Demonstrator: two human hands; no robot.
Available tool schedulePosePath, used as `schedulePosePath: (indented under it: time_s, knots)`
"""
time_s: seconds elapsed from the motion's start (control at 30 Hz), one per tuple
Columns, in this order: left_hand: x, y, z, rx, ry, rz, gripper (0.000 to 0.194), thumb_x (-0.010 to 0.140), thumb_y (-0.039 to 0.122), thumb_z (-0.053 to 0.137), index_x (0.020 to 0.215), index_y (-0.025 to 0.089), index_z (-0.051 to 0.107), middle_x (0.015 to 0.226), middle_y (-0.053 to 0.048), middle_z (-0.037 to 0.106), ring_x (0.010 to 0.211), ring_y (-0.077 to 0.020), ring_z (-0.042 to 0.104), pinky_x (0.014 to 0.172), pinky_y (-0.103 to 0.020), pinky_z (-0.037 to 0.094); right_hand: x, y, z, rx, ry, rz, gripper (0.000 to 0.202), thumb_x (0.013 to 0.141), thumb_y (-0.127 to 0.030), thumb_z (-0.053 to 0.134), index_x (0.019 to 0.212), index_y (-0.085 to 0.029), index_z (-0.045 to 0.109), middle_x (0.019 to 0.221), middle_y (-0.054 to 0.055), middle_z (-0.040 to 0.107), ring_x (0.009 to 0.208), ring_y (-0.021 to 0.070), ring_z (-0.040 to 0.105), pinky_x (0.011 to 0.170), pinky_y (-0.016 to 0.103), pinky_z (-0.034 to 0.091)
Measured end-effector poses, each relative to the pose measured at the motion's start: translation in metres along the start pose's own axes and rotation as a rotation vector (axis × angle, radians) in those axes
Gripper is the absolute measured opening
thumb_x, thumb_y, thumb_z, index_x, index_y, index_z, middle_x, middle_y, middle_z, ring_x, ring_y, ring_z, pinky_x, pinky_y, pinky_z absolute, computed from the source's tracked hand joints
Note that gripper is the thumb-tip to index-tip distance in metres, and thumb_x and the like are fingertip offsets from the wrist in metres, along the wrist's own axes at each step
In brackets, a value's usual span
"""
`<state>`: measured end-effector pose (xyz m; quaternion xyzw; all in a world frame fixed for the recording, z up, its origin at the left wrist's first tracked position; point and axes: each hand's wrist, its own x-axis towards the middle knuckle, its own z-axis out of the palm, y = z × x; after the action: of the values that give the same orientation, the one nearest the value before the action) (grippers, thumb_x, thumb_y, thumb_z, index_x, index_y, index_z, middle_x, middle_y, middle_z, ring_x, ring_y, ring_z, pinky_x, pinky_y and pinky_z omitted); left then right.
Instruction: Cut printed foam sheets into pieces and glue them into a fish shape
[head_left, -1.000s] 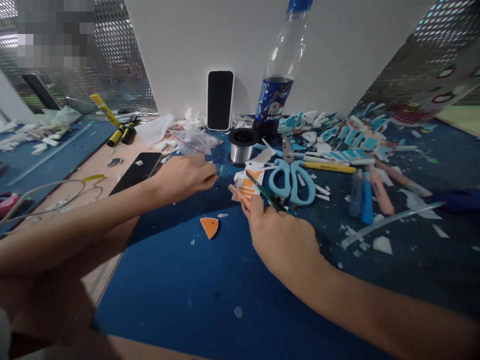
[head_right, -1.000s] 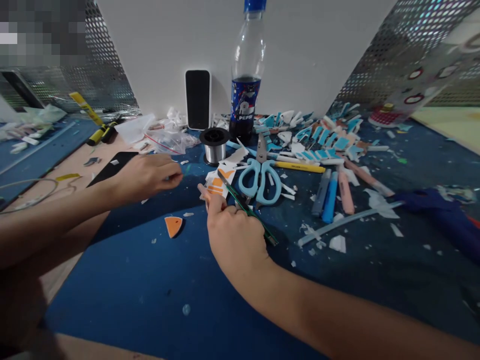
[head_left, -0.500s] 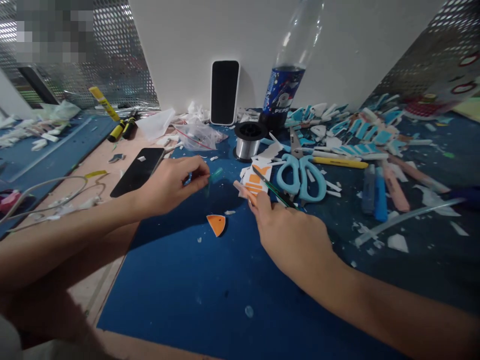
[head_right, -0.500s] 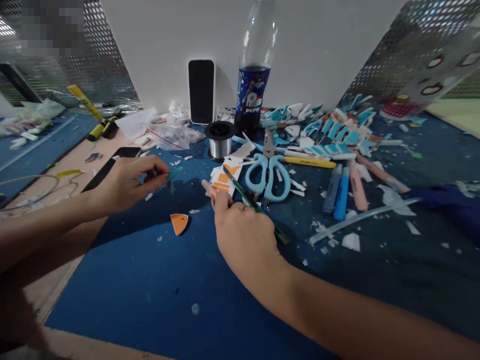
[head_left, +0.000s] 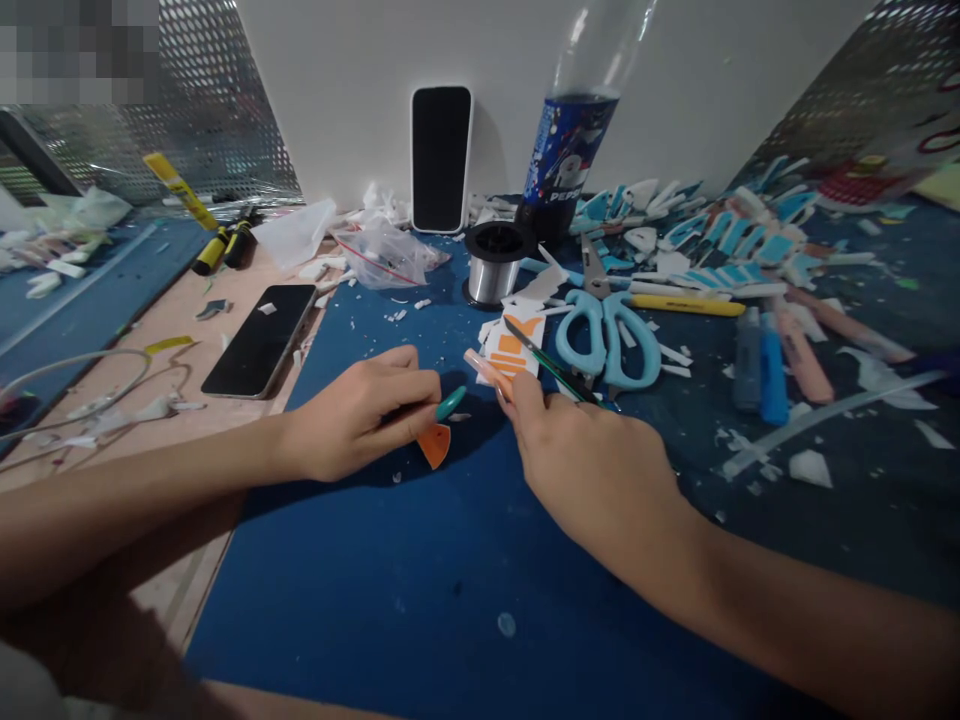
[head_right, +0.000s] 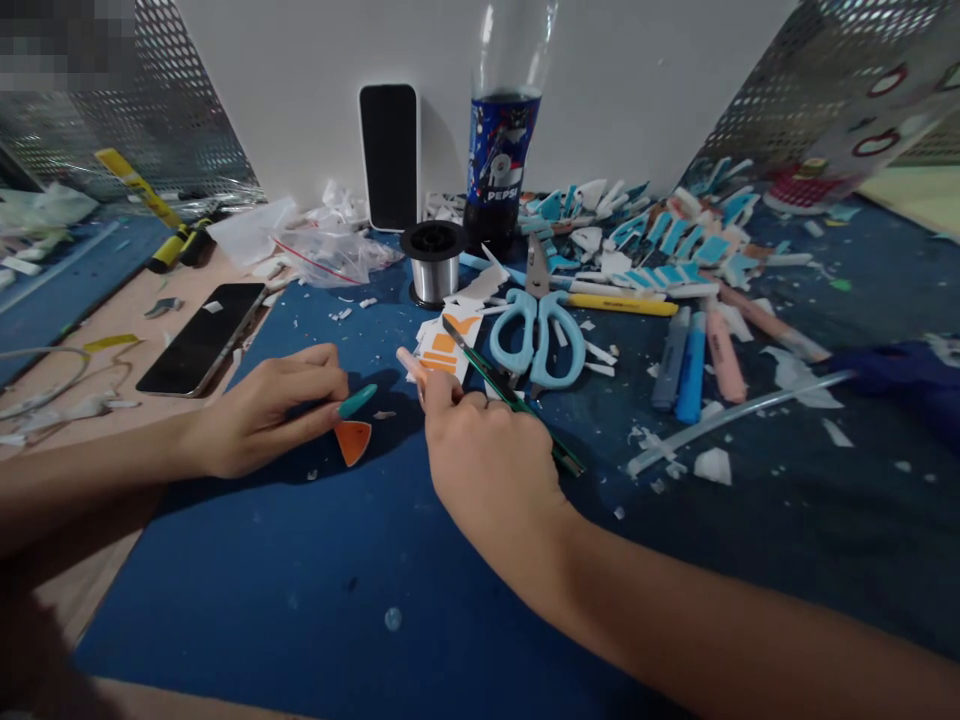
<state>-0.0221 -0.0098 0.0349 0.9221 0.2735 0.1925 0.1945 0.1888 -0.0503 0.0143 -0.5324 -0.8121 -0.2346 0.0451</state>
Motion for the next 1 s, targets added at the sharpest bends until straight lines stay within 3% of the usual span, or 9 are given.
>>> schedulePosePath:
  time_s: [0.17, 0.33, 0.73, 1.0]
  knots:
    - [0.002, -0.002, 0.009, -0.046, 0.01, 0.013, 0.02, 0.094, 0.012, 0.038, 0.076, 0.018, 0.043, 0.066, 0.001, 0.049, 0.067, -0.0137, 0.037, 0.065, -0.026, 0.033, -0.001, -0.001, -0.002, -0.017, -0.03, -0.002, 0.02, 0.094, -0.023, 0.04, 0.085, -0.015, 0.057, 0.044, -0.001, 0.048, 0.033, 0.0131, 0.046, 0.04, 0.023, 0.005]
    - [0.0, -0.003, 0.015, 0.065, -0.003, 0.051, 0.017, 0.093, 0.012, 0.037, 0.078, 0.018, 0.042, 0.068, -0.001, 0.049, 0.07, -0.0165, 0.036, 0.064, -0.029, 0.03, 0.0, -0.001, -0.004, -0.016, -0.035, 0.001, 0.026, 0.096, -0.025, 0.036, 0.089, -0.015, 0.058, 0.044, -0.001, 0.049, 0.033, 0.0135, 0.046, 0.041, 0.023, 0.004]
    - [0.002, -0.003, 0.017, 0.193, -0.066, 0.058, 0.02, 0.093, 0.011, 0.036, 0.077, 0.018, 0.044, 0.07, 0.0, 0.047, 0.065, -0.0154, 0.033, 0.068, -0.032, 0.029, 0.002, -0.001, -0.007, 0.005, -0.126, 0.013, 0.028, 0.097, -0.026, 0.035, 0.097, -0.014, 0.06, 0.048, 0.001, 0.053, 0.036, 0.0138, 0.05, 0.04, 0.024, 0.004]
    - [0.001, -0.002, 0.017, 0.325, -0.042, 0.113, 0.022, 0.092, 0.012, 0.035, 0.074, 0.018, 0.048, 0.071, -0.003, 0.045, 0.068, -0.0173, 0.033, 0.067, -0.033, 0.031, 0.002, -0.001, -0.007, -0.009, -0.134, 0.004, 0.028, 0.097, -0.025, 0.034, 0.093, -0.013, 0.059, 0.045, 0.0, 0.049, 0.033, 0.0114, 0.045, 0.039, 0.023, 0.005]
